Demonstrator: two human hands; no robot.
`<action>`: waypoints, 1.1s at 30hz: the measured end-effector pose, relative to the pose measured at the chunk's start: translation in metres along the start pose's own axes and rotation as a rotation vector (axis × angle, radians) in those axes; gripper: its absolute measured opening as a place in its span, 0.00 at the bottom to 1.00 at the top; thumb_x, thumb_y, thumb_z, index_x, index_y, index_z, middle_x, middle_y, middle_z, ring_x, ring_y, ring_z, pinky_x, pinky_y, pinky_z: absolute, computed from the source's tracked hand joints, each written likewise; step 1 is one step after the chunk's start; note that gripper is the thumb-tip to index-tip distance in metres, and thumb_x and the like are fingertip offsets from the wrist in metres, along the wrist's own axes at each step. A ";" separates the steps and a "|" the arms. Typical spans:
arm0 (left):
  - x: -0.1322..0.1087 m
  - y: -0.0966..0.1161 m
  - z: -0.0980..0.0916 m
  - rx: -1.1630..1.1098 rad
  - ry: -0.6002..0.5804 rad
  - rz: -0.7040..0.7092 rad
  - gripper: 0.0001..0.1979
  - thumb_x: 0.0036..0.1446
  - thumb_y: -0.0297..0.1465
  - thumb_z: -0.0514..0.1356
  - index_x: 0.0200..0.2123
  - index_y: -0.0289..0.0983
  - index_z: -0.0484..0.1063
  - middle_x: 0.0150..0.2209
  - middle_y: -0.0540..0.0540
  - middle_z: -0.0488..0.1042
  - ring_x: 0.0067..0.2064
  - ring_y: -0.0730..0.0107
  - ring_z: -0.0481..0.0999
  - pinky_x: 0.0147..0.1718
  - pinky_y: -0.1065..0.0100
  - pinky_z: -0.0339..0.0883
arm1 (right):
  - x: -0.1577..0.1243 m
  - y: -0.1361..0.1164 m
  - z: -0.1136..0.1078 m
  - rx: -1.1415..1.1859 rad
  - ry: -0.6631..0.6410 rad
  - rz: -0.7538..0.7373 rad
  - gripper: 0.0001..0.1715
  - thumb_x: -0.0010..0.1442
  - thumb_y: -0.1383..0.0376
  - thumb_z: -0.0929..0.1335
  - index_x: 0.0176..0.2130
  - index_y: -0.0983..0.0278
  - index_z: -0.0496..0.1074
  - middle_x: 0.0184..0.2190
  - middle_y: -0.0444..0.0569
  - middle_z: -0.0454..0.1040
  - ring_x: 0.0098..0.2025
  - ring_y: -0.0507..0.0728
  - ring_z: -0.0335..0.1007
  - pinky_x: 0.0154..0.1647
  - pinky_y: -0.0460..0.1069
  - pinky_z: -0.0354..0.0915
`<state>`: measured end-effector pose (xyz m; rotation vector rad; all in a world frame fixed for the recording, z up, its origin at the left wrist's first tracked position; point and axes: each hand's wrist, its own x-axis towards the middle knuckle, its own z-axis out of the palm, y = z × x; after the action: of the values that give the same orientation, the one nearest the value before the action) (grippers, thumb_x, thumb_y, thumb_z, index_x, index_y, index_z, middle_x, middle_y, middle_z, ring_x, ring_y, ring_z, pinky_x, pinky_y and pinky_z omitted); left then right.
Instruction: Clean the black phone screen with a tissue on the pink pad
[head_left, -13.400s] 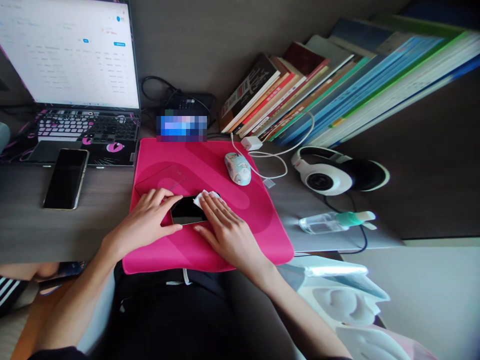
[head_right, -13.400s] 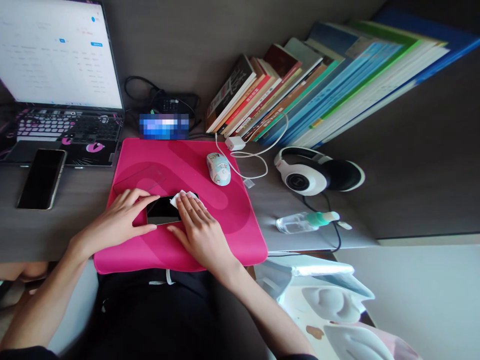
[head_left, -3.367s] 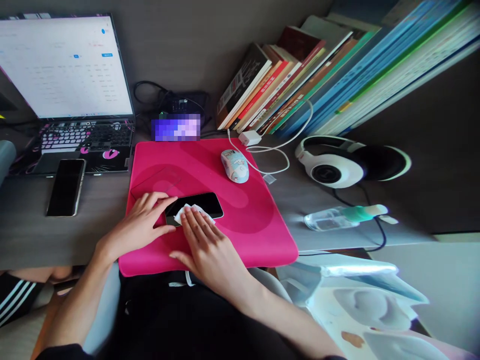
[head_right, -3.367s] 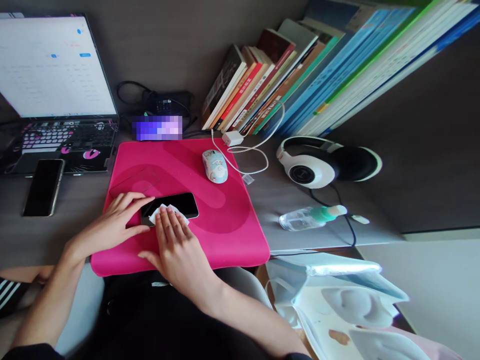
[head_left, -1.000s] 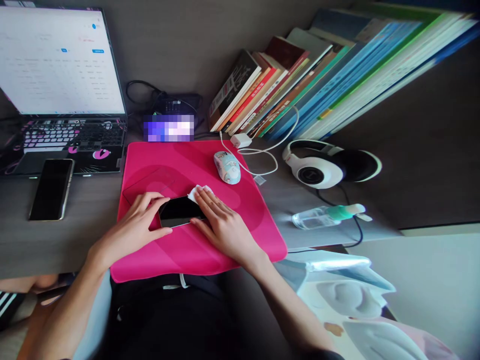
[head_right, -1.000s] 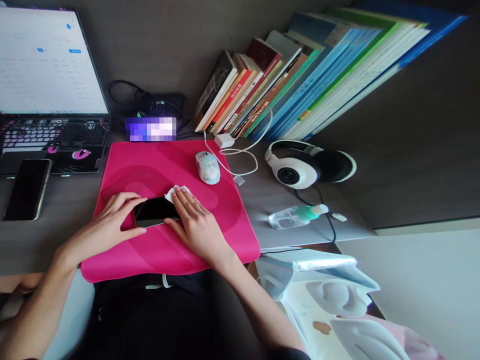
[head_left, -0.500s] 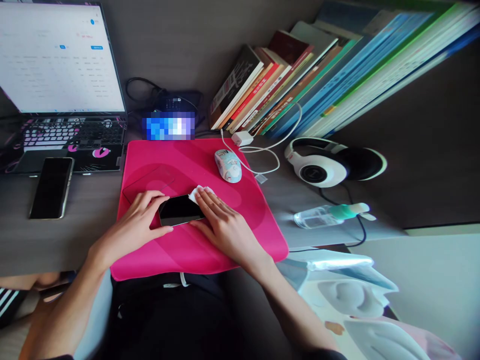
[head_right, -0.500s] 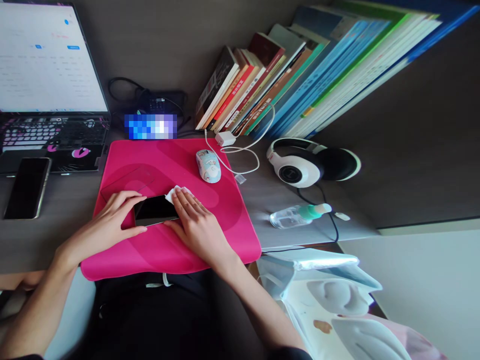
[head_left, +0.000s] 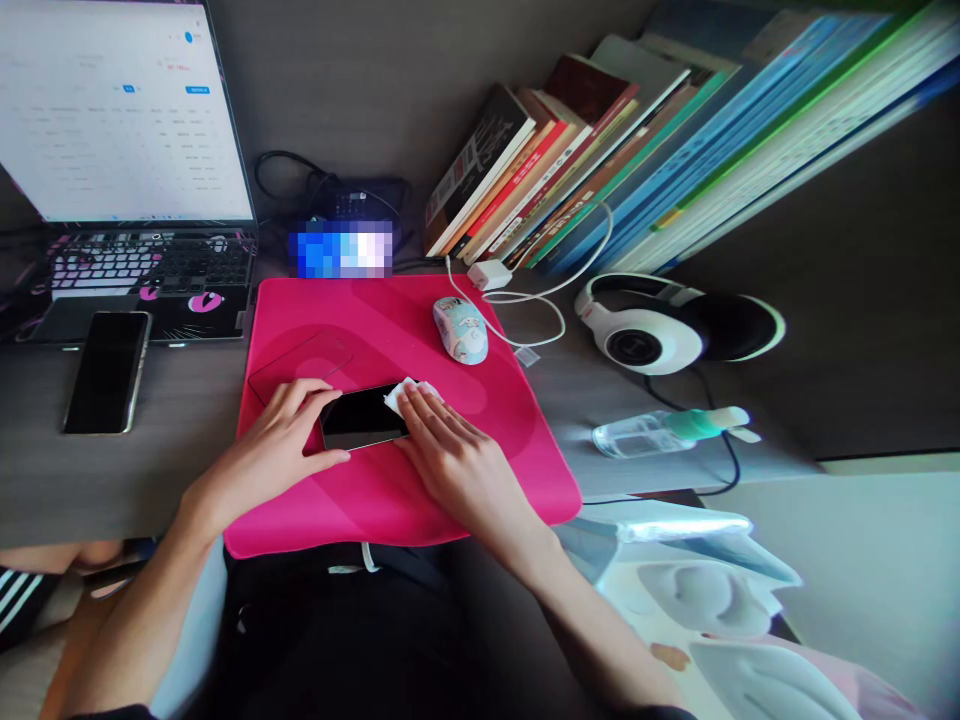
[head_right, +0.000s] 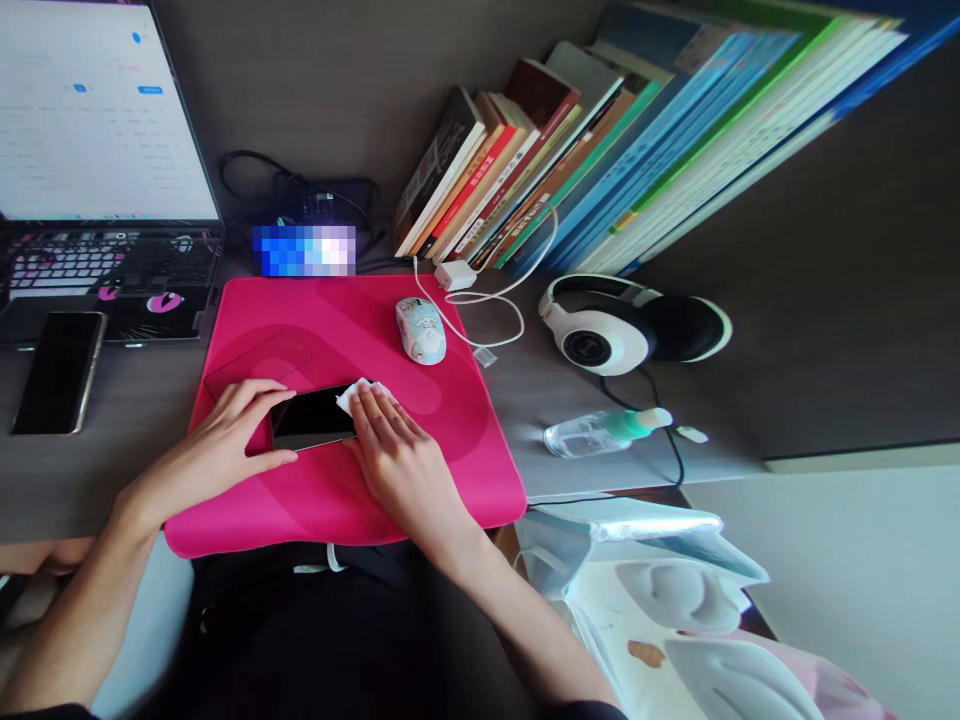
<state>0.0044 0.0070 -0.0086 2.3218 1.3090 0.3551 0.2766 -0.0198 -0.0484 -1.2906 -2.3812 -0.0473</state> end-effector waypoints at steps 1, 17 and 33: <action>0.000 0.000 0.000 -0.002 0.002 -0.001 0.32 0.70 0.45 0.63 0.71 0.52 0.57 0.68 0.44 0.61 0.72 0.50 0.62 0.72 0.46 0.59 | 0.000 0.000 0.000 -0.004 0.001 -0.001 0.38 0.76 0.66 0.63 0.78 0.69 0.49 0.72 0.64 0.62 0.73 0.69 0.61 0.72 0.65 0.68; 0.001 -0.001 0.001 0.002 0.011 0.011 0.31 0.69 0.45 0.63 0.71 0.51 0.58 0.68 0.43 0.61 0.72 0.49 0.62 0.72 0.45 0.59 | -0.003 -0.005 -0.003 -0.060 0.008 0.000 0.31 0.75 0.68 0.63 0.73 0.73 0.61 0.70 0.66 0.66 0.71 0.70 0.65 0.69 0.63 0.71; 0.001 -0.001 0.002 0.016 0.021 0.016 0.32 0.69 0.45 0.64 0.71 0.50 0.58 0.68 0.44 0.62 0.71 0.50 0.64 0.71 0.46 0.61 | -0.001 -0.005 -0.004 -0.138 0.070 -0.045 0.26 0.75 0.66 0.66 0.66 0.78 0.70 0.66 0.68 0.72 0.67 0.70 0.72 0.64 0.61 0.75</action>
<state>0.0048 0.0078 -0.0106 2.3490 1.3080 0.3765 0.2743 -0.0239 -0.0447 -1.2742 -2.3827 -0.2694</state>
